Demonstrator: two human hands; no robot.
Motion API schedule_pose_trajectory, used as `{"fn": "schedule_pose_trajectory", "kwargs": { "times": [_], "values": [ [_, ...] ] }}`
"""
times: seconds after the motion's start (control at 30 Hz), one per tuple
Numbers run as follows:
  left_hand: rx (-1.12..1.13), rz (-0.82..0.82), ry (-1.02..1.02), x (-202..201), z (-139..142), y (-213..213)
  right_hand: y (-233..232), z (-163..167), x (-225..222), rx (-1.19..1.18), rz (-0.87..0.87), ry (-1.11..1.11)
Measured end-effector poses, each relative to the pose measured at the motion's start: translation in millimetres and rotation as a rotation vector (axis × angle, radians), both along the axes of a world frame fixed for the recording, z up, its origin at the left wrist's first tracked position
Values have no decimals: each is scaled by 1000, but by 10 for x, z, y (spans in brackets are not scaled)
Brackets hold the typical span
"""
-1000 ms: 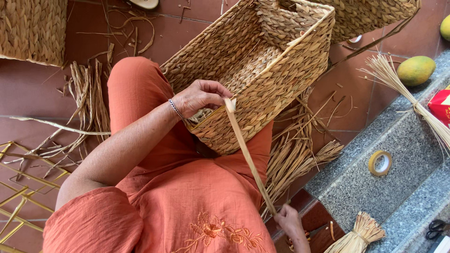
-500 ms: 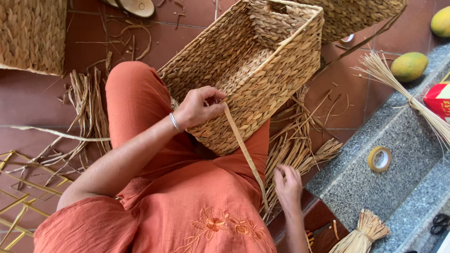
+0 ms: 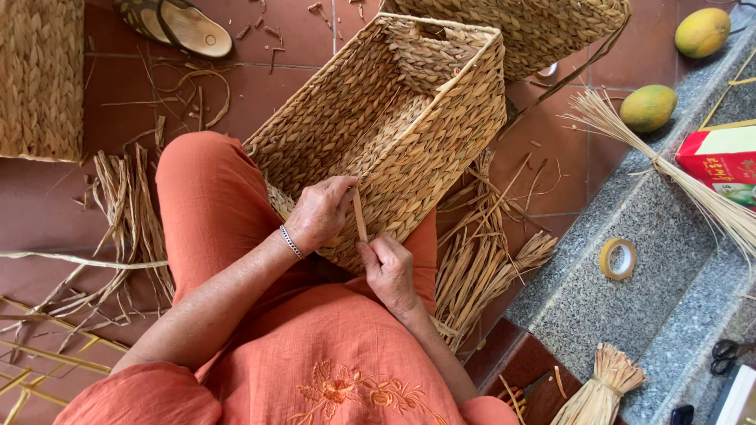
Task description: The person sits on the floor with a woven water hyacinth basket on their lap and weaves a flat split strand around the basket's rim, tucking and tightening the strand along the edge. They bend the strand over the rim, thread it through the weave, and press it into place by hand.
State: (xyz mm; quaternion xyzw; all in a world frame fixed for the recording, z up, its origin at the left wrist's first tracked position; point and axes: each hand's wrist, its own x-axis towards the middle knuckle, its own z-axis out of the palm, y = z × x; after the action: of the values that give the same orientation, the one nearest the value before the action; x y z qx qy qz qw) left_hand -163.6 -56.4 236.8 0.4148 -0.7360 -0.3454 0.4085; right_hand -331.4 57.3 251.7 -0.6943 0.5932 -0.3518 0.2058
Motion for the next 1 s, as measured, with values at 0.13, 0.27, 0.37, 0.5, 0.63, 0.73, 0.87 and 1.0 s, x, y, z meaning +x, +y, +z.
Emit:
{"fn": "schedule_pose_trajectory", "kwargs": {
  "times": [0.13,0.27,0.37,0.5,0.63,0.73,0.87,1.0],
  "values": [
    [43,0,13,40,69,-53,6,8,113,-20,-15,2],
    [-10,7,54,60,499,-219,-116,362,61,76,5,-159],
    [-258,-25,37,154,772,-311,-169,705,6,174,45,-310],
    [-326,-46,-124,174,819,-369,-224,970,31,288,133,-436],
    [-236,10,-105,236,574,-437,-479,883,261,15,431,-264],
    [156,55,163,292,389,-553,-930,801,304,-130,399,-175],
    [521,75,355,327,300,-755,-1545,818,179,56,109,128],
    [854,48,645,364,428,-921,-1766,899,70,257,172,156]
  ]
}}
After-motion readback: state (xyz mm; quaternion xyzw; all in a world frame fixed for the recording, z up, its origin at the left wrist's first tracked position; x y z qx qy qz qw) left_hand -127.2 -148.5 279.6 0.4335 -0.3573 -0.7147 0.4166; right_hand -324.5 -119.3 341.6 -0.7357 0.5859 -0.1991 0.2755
